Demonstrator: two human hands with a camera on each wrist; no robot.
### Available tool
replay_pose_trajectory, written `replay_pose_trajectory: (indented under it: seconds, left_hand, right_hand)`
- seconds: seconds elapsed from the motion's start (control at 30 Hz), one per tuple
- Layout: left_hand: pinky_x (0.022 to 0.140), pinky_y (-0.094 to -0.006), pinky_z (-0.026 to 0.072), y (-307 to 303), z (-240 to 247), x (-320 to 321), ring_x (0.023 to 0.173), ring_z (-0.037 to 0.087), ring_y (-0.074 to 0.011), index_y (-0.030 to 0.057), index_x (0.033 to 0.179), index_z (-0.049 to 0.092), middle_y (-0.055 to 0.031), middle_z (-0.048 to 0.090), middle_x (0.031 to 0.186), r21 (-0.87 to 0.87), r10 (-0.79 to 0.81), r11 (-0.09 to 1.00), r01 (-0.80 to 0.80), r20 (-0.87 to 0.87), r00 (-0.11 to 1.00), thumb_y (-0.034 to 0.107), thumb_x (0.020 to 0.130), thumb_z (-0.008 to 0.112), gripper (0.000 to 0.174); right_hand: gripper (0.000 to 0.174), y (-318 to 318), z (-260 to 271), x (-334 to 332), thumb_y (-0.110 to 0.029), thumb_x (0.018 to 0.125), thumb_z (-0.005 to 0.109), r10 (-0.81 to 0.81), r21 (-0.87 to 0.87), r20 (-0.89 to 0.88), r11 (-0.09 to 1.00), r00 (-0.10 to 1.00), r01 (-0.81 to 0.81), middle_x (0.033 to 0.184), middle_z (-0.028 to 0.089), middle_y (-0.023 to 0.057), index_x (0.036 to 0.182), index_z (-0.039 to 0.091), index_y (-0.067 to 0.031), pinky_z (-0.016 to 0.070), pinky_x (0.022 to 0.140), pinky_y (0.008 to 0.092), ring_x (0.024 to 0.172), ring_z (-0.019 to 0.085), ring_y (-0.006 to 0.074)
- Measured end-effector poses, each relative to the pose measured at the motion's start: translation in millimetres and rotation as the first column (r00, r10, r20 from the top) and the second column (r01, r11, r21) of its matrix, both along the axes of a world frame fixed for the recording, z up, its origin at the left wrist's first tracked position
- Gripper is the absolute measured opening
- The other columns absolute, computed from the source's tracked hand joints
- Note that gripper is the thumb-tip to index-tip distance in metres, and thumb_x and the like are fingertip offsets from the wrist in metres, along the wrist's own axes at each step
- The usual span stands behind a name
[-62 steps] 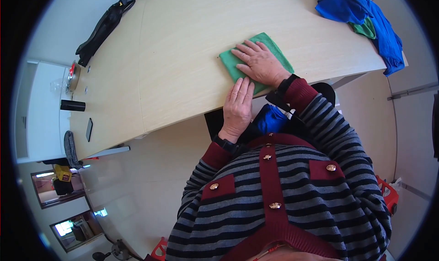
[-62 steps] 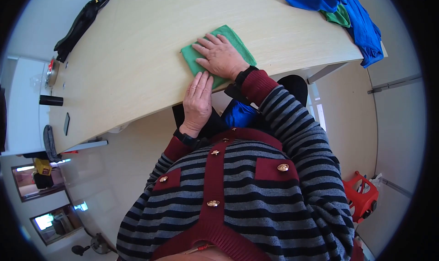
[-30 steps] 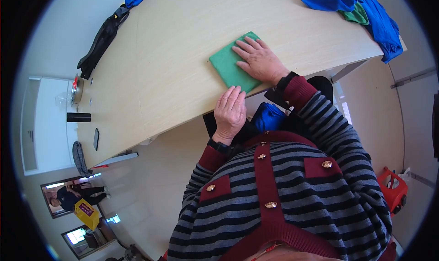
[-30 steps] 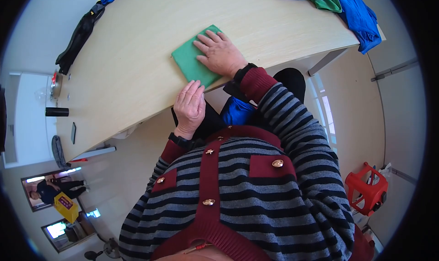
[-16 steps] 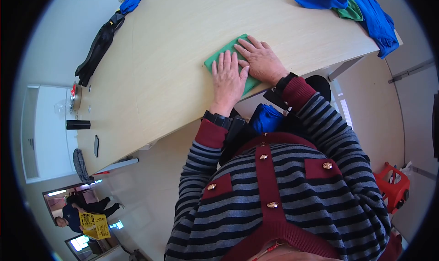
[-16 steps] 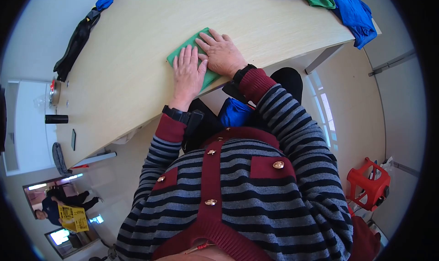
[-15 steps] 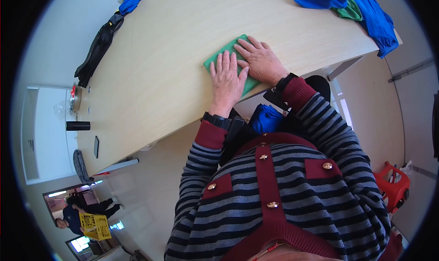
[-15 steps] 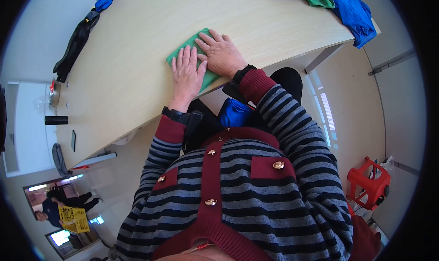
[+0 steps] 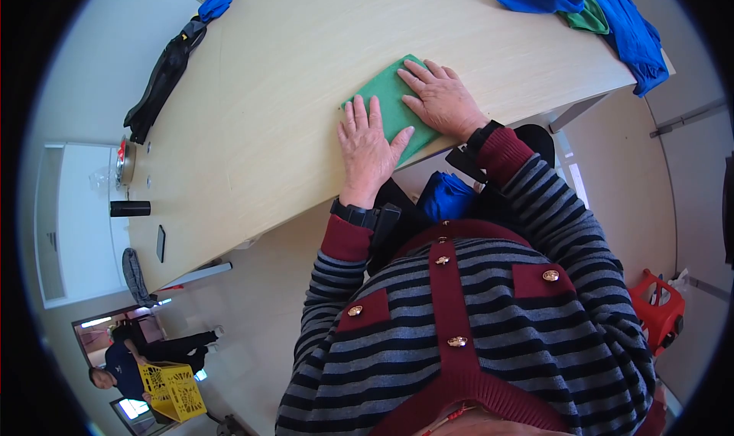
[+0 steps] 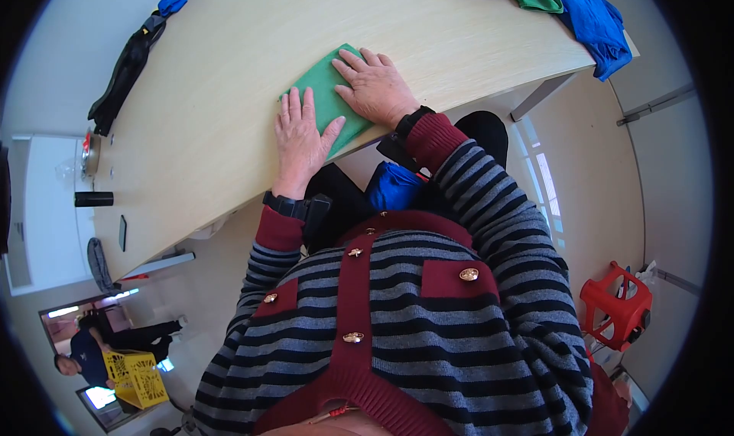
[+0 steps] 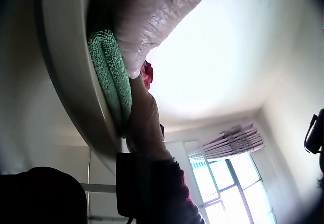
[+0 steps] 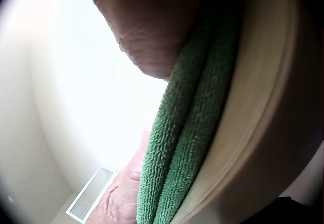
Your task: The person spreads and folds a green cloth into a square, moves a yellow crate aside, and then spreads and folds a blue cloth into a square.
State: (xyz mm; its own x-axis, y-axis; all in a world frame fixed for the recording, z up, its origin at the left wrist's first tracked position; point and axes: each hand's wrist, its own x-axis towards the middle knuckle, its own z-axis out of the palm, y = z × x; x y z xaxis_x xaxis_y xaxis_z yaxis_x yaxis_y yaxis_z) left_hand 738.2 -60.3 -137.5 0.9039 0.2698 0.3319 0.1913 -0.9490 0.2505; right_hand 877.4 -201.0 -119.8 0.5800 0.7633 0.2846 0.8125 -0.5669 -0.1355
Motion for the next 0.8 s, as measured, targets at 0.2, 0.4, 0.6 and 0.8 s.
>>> replay_pose_trajectory:
  seconds: [0.2, 0.4, 0.6, 0.8]
  left_hand:
    - [0.108, -0.051, 0.0414, 31.5, 94.3, -38.9, 0.121, 0.059, -0.036, -0.0041, 0.118, 0.067, -0.019, 0.068, 0.121, -0.474, -0.36, 0.816, 0.332, 0.034, 0.932, 0.037, 0.096, 0.063, 0.047]
    - [0.077, -0.0368, 0.058, 8.4, 246.1, -60.4, 0.085, 0.07, -0.0243, -0.001, 0.099, 0.071, -0.0114, 0.073, 0.098, -0.424, -0.746, -0.446, 0.788, 0.662, -0.066, 0.013, 0.1, 0.053, 0.023]
    - [0.072, -0.0353, 0.0538, -10.9, 277.8, -53.6, 0.083, 0.066, -0.0226, 0.0004, 0.098, 0.07, -0.0101, 0.07, 0.096, -0.367, -0.775, -0.468, 0.804, 0.607, -0.173, 0.013, 0.098, 0.054, 0.021]
    - [0.067, -0.0337, 0.0496, -5.1, 291.0, -65.7, 0.081, 0.063, -0.0209, 0.0018, 0.098, 0.069, -0.0089, 0.068, 0.094, -0.314, -0.816, -0.455, 0.833, 0.52, -0.25, 0.012, 0.097, 0.055, 0.018]
  right_hand:
    - [0.054, -4.3, 1.2, 1.3, -0.041, 0.104, 0.045, -0.022, -0.018, 0.014, 1.0, 1.0, 0.023, 0.157, 0.042, 0.0093, 0.149, 0.047, -0.0111, 0.0309, 0.118, 0.0447, 0.143, 0.039, 0.0339]
    - [0.055, -1.6, 4.7, -0.2, -0.043, 0.106, 0.041, -0.026, -0.063, -0.032, 0.998, 0.999, 0.024, 0.158, 0.041, 0.0086, 0.15, 0.046, -0.0115, 0.0298, 0.12, 0.0442, 0.144, 0.038, 0.0322]
    - [0.056, 1.8, 2.4, 1.0, -0.045, 0.107, 0.037, -0.056, -0.092, -0.012, 0.994, 0.998, 0.054, 0.159, 0.04, 0.0076, 0.152, 0.045, -0.0128, 0.0281, 0.122, 0.0436, 0.145, 0.037, 0.0309]
    - [0.055, 1.8, 1.9, 1.6, -0.045, 0.107, 0.036, -0.058, -0.112, -0.003, 0.992, 0.998, 0.057, 0.159, 0.04, 0.0076, 0.152, 0.045, -0.0138, 0.0279, 0.122, 0.0435, 0.145, 0.037, 0.0308]
